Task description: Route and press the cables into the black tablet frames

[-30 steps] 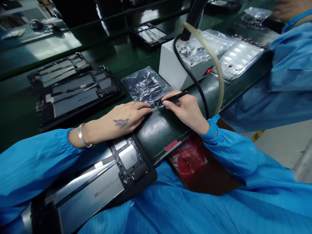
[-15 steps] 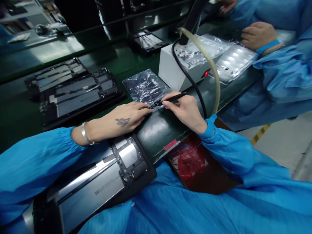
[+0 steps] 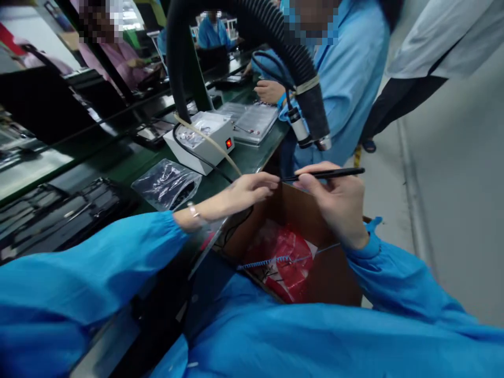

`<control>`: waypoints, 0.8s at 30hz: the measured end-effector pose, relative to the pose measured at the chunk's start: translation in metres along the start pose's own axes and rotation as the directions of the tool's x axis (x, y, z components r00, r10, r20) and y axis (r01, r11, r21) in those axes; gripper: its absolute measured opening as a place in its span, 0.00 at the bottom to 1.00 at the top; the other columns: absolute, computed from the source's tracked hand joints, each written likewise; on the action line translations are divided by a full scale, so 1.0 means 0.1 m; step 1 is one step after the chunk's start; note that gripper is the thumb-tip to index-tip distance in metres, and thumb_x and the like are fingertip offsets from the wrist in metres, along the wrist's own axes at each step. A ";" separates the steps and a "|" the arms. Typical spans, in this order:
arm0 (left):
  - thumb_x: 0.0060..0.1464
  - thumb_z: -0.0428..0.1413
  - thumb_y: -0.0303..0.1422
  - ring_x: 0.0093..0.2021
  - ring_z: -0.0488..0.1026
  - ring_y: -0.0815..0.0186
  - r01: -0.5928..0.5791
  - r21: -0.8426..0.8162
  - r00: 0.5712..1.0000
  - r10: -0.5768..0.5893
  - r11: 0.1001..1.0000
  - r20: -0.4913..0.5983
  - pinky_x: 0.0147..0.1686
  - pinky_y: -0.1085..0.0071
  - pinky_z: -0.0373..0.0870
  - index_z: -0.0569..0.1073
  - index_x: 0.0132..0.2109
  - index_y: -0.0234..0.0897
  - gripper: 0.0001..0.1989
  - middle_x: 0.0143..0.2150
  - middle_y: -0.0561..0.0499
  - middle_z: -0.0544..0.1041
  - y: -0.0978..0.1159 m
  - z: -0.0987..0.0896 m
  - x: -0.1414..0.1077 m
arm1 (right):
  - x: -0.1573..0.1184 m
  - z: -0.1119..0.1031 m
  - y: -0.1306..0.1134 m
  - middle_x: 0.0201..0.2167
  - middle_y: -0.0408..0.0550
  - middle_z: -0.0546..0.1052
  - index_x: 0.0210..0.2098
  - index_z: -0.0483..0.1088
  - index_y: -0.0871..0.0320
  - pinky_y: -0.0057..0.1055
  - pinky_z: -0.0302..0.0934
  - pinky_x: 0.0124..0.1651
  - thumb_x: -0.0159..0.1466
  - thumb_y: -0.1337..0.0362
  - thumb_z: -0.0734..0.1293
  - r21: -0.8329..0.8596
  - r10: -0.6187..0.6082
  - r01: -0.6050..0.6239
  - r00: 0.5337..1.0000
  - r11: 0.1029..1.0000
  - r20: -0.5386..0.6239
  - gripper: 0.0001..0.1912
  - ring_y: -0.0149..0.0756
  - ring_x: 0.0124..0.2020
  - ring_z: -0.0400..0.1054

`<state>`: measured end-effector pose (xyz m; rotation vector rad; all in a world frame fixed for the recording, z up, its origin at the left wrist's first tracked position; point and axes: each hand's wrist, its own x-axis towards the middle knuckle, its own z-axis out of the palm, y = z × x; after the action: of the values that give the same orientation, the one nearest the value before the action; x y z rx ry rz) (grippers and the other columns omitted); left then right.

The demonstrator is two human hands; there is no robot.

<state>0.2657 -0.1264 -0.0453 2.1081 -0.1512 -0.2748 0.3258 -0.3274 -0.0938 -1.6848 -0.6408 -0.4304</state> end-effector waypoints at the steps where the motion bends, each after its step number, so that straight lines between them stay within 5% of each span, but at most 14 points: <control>1: 0.69 0.46 0.25 0.64 0.72 0.59 0.067 -0.223 0.997 -0.060 0.972 0.039 0.64 0.62 0.71 0.63 0.69 0.29 0.24 0.68 0.39 0.69 0.05 0.14 0.18 | 0.02 -0.09 0.09 0.33 0.48 0.81 0.38 0.80 0.57 0.30 0.74 0.39 0.65 0.62 0.74 0.006 0.013 -0.012 0.996 1.000 -0.088 0.06 0.37 0.32 0.79; 5: 0.70 0.46 0.26 0.72 0.63 0.54 0.090 -0.715 0.996 -0.063 0.694 0.064 0.69 0.59 0.65 0.53 0.74 0.28 0.29 0.75 0.39 0.58 0.24 0.47 0.63 | 0.13 -0.22 0.31 0.30 0.49 0.78 0.36 0.78 0.59 0.37 0.78 0.38 0.61 0.59 0.76 0.137 0.047 0.001 0.939 0.991 -0.341 0.10 0.40 0.29 0.78; 11: 0.67 0.47 0.21 0.73 0.61 0.54 0.037 -0.826 0.999 0.003 0.562 0.047 0.72 0.60 0.60 0.53 0.74 0.24 0.31 0.75 0.37 0.59 0.39 0.55 0.71 | 0.17 -0.20 0.28 0.31 0.48 0.76 0.34 0.77 0.57 0.35 0.77 0.36 0.59 0.59 0.77 0.274 0.081 0.051 0.890 0.960 -0.448 0.10 0.38 0.31 0.76; 14: 0.66 0.46 0.21 0.73 0.60 0.57 0.035 -0.842 0.999 0.012 0.538 0.049 0.71 0.63 0.59 0.53 0.75 0.28 0.32 0.75 0.39 0.59 0.40 0.57 0.67 | 0.15 -0.21 0.36 0.32 0.48 0.74 0.35 0.76 0.55 0.36 0.76 0.39 0.59 0.56 0.76 0.388 0.209 -0.031 0.880 0.921 -0.427 0.11 0.38 0.34 0.74; 19: 0.64 0.48 0.22 0.74 0.59 0.59 0.013 -0.860 1.000 -0.001 0.511 0.015 0.72 0.65 0.58 0.53 0.75 0.27 0.33 0.75 0.39 0.59 0.37 0.59 0.65 | 0.13 -0.19 0.64 0.32 0.45 0.73 0.35 0.73 0.52 0.37 0.74 0.52 0.63 0.56 0.74 0.719 0.541 -0.256 0.818 0.646 -0.195 0.09 0.36 0.42 0.74; 24: 0.65 0.47 0.22 0.73 0.61 0.59 -0.008 -0.846 0.999 -0.027 0.532 -0.026 0.71 0.65 0.59 0.52 0.74 0.24 0.33 0.74 0.37 0.59 0.42 0.57 0.59 | 0.17 -0.02 0.71 0.28 0.44 0.75 0.35 0.73 0.57 0.27 0.75 0.46 0.69 0.62 0.70 0.965 0.720 -0.146 0.692 0.216 -0.056 0.06 0.30 0.37 0.75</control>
<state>0.3078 -0.2077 -0.0466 1.1107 0.0285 -0.2446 0.3830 -0.3352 -0.1379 -0.4766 0.1293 0.0092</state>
